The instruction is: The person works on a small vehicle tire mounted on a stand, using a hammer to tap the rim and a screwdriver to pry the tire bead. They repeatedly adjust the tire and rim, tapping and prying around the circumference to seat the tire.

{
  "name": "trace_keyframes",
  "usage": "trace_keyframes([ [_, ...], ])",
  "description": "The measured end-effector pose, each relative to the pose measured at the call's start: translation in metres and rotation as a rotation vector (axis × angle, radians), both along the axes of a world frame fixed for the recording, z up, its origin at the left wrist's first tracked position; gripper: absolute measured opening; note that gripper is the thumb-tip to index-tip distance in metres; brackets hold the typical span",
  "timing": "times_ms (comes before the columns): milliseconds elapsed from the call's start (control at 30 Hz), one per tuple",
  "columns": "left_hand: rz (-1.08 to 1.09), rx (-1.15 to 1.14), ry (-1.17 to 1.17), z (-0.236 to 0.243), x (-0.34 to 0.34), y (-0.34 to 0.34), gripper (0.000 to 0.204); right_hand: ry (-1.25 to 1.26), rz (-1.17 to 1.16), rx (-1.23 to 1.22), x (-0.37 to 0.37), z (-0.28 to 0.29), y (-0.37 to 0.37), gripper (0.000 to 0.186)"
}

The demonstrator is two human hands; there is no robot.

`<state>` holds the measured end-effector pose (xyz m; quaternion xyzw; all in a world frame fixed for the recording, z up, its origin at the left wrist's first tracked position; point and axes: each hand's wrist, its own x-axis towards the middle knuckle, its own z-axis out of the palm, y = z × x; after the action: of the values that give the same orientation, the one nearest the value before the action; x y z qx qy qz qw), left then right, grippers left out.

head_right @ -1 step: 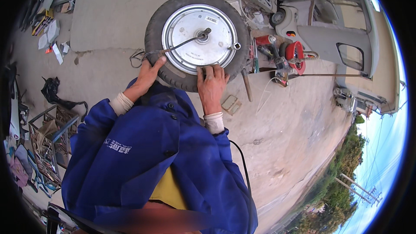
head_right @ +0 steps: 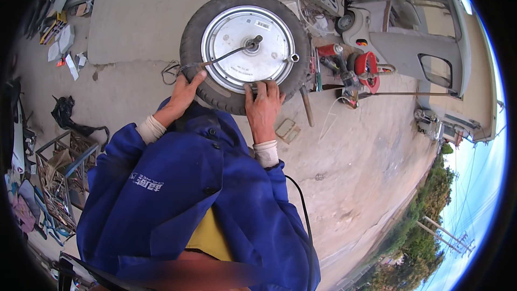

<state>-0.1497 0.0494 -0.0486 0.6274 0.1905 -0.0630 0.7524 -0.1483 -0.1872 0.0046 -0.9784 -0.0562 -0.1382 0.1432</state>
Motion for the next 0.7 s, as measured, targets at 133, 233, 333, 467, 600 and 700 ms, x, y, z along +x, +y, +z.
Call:
trace_keyframes([
  [133, -0.113, -0.010, 0.017, -0.001, 0.003, 0.006, 0.054, -0.001, 0.011, -0.029, 0.002, 0.005, 0.004, 0.022],
  [233, -0.193, -0.072, 0.077, 0.002, 0.004, 0.011, 0.062, 0.071, -0.016, -0.028, 0.003, 0.000, 0.000, 0.022],
  [333, -0.158, -0.100, 0.068, 0.004, 0.004, 0.009, 0.063, -0.014, 0.021, -0.049, 0.002, -0.003, -0.002, 0.020],
  [467, -0.137, -0.155, 0.059, -0.002, 0.006, 0.011, 0.066, 0.040, 0.003, -0.013, 0.002, 0.002, 0.000, 0.023],
  [600, 0.134, -0.313, 0.029, 0.003, 0.013, 0.003, 0.048, 0.063, 0.005, -0.058, 0.005, 0.002, 0.001, 0.023],
  [700, 0.138, -0.375, 0.000, -0.012, 0.029, 0.008, 0.045, 0.032, 0.008, -0.076, 0.004, 0.000, 0.001, 0.025],
])
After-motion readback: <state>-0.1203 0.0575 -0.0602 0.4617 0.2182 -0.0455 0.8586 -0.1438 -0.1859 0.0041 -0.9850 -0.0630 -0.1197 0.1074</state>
